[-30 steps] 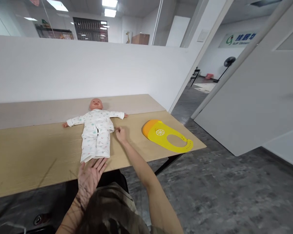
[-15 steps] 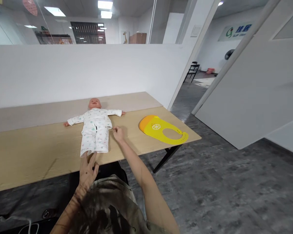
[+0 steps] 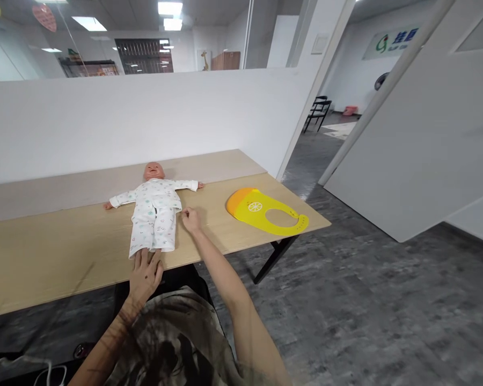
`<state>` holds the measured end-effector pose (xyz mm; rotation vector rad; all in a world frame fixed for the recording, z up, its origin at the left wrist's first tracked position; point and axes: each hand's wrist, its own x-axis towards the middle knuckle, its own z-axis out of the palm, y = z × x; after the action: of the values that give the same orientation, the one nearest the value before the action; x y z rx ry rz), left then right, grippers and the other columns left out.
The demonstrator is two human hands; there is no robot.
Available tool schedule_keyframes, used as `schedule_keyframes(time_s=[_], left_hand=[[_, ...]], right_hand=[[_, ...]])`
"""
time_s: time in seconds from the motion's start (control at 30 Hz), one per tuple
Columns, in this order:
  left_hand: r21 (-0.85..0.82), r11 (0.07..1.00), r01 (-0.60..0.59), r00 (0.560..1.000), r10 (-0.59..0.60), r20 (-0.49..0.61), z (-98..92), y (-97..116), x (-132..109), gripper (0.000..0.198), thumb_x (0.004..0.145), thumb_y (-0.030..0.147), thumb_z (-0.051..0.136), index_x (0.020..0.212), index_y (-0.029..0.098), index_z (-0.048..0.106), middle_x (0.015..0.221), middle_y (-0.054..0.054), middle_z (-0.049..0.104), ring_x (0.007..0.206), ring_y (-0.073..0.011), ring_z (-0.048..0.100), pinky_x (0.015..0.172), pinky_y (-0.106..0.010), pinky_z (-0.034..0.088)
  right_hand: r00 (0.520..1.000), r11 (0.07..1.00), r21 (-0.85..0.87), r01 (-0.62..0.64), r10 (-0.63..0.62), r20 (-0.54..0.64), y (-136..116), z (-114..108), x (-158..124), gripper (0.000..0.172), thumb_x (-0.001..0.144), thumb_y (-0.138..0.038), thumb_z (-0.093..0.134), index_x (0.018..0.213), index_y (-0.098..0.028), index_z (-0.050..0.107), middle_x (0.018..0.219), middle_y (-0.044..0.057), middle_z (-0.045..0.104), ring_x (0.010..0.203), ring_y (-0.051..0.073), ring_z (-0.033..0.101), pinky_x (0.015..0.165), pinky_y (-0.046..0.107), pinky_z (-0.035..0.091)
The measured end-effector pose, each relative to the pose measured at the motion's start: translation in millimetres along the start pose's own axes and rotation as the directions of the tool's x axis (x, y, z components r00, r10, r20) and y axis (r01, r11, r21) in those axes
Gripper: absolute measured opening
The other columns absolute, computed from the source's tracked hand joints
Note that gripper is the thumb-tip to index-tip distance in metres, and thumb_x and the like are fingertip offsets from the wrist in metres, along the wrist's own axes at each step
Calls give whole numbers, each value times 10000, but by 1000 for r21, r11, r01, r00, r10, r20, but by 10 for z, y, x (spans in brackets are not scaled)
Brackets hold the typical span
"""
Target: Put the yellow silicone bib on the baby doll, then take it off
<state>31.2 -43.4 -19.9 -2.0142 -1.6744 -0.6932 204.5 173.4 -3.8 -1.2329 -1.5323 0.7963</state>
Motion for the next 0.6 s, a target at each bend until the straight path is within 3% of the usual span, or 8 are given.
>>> schedule_keyframes(time_s=[0.13,0.37,0.6], left_hand=[[9,1000,7,999,-8,46,-11,13,59,411,968,263,552,1317,138,730,1329,-257,635,1276,-428,565,1082,-586,424],[58,997,-41,993,34,114,-62,-18,125,381,988,323,538,1271,203,764,1253,-177,706,1149,-404,622,1013,-555,466],[78,996,38,988,-49,149,-117,-7,118,458,1005,404,523,1355,175,709,1176,-194,719,1119,-417,620,996,-557,456]], right_hand=[[1000,1000,-24,-6,6,14,-22,-14,-5,181,883,-97,544,880,-155,716,907,46,760,819,155,677,812,243,500],[1000,1000,-26,6,-6,21,-4,15,-14,194,897,-119,526,881,-153,716,927,63,761,843,173,682,832,268,500],[999,1000,-7,25,-25,41,-2,-11,-32,181,896,-140,522,895,-152,703,892,57,747,828,172,673,832,268,511]])
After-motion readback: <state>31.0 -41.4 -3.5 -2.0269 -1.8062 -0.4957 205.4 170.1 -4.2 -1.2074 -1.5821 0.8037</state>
